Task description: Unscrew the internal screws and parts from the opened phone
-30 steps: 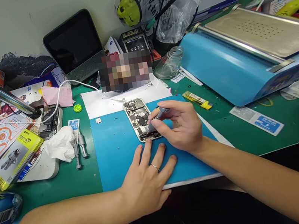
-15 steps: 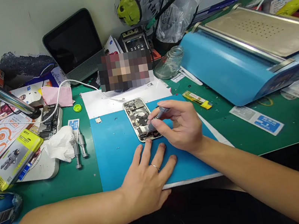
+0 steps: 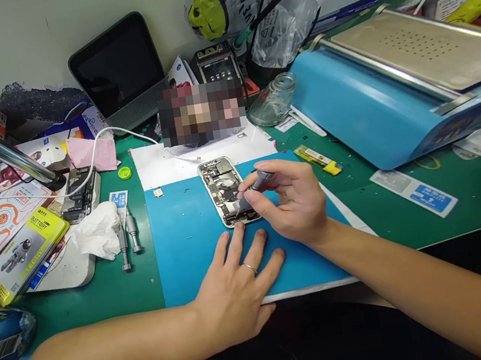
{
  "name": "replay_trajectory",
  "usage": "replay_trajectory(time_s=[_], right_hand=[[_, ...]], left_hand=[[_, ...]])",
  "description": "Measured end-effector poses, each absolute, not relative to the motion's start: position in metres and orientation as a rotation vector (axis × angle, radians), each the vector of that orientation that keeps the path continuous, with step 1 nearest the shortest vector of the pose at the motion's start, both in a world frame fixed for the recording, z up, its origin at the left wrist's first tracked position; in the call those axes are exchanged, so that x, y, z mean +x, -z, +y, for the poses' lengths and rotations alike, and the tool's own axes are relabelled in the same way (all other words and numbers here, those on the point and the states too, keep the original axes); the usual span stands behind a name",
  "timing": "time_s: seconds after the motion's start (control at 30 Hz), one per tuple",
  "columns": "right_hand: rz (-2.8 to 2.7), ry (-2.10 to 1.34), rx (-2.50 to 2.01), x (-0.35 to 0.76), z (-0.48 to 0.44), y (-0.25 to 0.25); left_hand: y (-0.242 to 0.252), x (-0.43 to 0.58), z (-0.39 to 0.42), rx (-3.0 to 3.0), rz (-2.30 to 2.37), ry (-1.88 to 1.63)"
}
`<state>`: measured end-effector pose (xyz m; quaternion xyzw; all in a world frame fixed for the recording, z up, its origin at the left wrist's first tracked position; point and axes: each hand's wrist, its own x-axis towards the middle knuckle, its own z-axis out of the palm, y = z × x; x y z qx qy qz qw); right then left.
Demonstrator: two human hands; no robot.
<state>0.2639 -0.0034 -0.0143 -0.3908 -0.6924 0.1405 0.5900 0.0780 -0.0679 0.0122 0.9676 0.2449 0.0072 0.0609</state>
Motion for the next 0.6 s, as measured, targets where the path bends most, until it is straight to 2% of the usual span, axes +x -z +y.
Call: replay_trajectory(time_s=[0.6], right_hand=[[-1.603,-0.332,-0.910,0.2643,-0.0034,0.0135]], left_hand=[[-0.0099,0.0779,-0.0680,2.930,0.740,-0.034]])
